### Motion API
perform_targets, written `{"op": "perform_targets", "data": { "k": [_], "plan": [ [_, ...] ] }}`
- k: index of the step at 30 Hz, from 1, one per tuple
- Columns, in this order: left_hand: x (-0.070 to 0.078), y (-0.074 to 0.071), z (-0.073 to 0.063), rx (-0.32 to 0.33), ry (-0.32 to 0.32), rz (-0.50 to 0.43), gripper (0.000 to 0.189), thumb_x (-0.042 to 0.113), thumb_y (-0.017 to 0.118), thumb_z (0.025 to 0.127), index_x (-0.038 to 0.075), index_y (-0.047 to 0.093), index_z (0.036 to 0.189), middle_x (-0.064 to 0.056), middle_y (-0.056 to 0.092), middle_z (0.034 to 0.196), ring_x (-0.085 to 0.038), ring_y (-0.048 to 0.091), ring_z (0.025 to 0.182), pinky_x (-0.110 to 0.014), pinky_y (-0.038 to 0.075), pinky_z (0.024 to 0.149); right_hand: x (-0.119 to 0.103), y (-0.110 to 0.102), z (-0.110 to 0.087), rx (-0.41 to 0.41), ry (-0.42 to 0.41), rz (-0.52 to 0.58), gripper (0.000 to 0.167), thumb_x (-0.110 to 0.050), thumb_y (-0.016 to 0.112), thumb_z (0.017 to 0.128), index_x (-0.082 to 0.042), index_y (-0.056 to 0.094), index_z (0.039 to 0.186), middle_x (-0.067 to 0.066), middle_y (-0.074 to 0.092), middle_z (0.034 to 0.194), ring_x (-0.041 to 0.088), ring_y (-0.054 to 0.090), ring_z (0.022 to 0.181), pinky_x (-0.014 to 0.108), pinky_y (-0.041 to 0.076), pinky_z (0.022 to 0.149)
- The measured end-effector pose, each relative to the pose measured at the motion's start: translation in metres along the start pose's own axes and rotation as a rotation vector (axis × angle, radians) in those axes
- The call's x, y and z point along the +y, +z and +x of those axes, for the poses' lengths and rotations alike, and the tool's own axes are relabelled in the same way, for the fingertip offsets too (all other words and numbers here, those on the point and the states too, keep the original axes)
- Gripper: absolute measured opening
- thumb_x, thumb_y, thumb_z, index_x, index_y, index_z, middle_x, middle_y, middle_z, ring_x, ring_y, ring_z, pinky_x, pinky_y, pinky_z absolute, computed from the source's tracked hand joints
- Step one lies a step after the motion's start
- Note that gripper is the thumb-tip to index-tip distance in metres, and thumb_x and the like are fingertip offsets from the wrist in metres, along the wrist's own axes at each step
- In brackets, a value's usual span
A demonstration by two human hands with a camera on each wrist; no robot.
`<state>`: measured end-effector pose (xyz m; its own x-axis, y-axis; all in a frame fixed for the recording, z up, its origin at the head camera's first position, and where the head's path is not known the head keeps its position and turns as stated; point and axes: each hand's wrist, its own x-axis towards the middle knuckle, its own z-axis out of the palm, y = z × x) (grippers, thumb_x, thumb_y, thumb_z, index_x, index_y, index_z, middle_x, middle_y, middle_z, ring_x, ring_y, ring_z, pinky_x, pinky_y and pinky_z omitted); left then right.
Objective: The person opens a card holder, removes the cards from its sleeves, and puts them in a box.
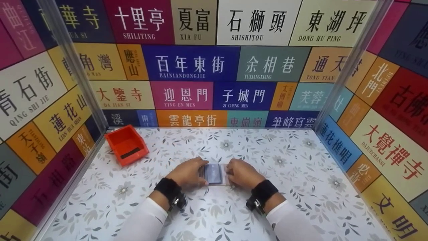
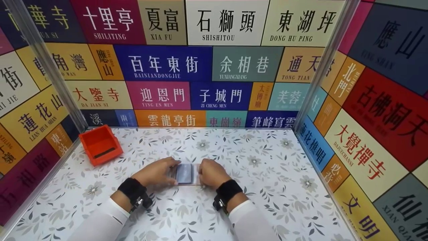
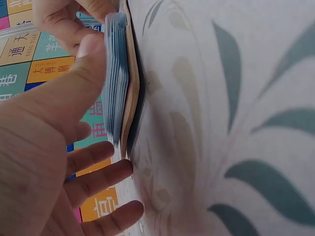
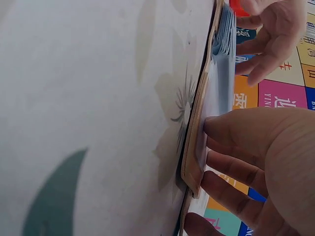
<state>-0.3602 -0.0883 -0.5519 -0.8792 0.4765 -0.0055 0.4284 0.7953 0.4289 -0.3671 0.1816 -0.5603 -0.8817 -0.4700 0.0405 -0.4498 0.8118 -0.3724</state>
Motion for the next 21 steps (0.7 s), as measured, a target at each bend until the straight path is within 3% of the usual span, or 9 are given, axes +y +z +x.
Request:
{"op": "perform_targets", "data": {
  "k": [3,10,21],
  "plan": [
    [0.0029,0.0014,0.0004,0.002,-0.011,0.001,0.093,0.046,0.088,0.069,0.026,0.047,0.15,0.001,0.056,0.142,-0.022,0.056,0.128,-0.044,0.041,0.113,0.0003,0.0003,0.0003,0.008,-0.019,-0.021,0.01,-0.02,0.074,0.089,-0.013,0.073,0.096,-0.002,0.066,0.099,0.014,0.061,0.087,0.036,0.054,0.086],
    [0.0049,0.0021,0.0081,0.001,0.048,0.065,0.086,0.048,0.09,0.064,0.021,0.06,0.139,0.002,0.06,0.119,-0.016,0.059,0.1,-0.039,0.05,0.097,0.0011,-0.0005,-0.0003,0.033,-0.05,-0.006,0.003,-0.016,0.073,0.089,-0.014,0.075,0.091,0.0,0.066,0.097,0.013,0.059,0.083,0.034,0.053,0.079],
    [0.0052,0.0034,0.0079,0.002,0.048,0.03,0.081,0.044,0.092,0.063,0.021,0.064,0.135,0.002,0.058,0.112,-0.015,0.056,0.093,-0.036,0.05,0.09,0.0008,0.0017,0.0,0.027,-0.033,-0.015,0.006,-0.017,0.073,0.089,-0.014,0.075,0.092,0.0,0.066,0.098,0.014,0.059,0.083,0.035,0.053,0.08]
  ]
}}
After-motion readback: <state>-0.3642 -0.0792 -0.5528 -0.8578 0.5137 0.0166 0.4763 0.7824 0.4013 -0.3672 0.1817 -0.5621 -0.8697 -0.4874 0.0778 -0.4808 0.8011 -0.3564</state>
